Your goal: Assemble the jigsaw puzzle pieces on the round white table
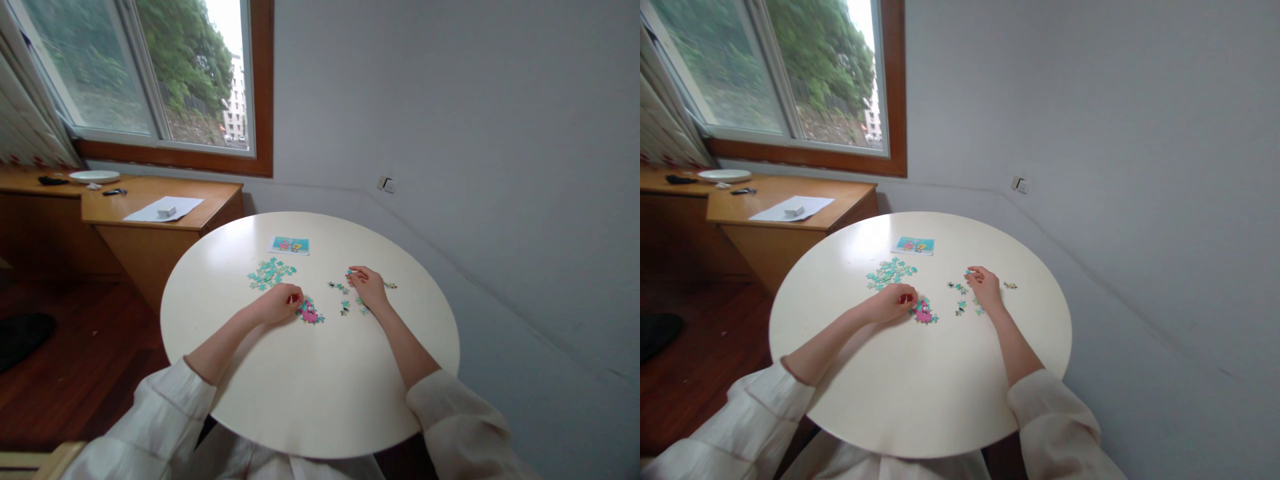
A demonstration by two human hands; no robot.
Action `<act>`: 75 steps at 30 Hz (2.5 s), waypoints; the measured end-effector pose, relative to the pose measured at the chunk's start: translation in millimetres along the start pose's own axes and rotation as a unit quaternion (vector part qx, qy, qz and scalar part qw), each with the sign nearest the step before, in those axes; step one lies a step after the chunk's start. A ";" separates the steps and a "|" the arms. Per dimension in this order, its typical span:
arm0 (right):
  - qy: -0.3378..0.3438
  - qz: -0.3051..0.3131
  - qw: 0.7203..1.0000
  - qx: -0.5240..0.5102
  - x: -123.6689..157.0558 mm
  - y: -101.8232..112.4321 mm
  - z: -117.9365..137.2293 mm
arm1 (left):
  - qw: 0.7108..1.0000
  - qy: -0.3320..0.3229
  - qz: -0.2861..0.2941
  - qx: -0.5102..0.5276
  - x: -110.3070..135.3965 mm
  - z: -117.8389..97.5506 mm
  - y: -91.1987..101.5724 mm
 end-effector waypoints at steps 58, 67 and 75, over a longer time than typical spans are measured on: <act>0.003 -0.001 1.000 0.031 2.6 -1.8 4.6 | 1.000 -0.004 -0.002 -0.011 -0.2 -1.1 0.4; 0.000 0.006 0.999 0.033 2.2 -2.6 3.5 | 1.000 -0.004 -0.001 -0.008 -0.4 -0.1 0.2; -0.002 0.009 1.000 0.025 2.5 -3.3 4.3 | 1.000 0.001 0.002 -0.005 -0.2 0.8 -0.4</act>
Point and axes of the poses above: each hand's wrist, its own x-axis away from the middle knuckle, its own y-axis out of the back of the hand, z = x × y, the point moved 3 cm from there along -x, towards the middle knuckle, and after that the axes turned 10 degrees about -y, right-handed, at the moved point
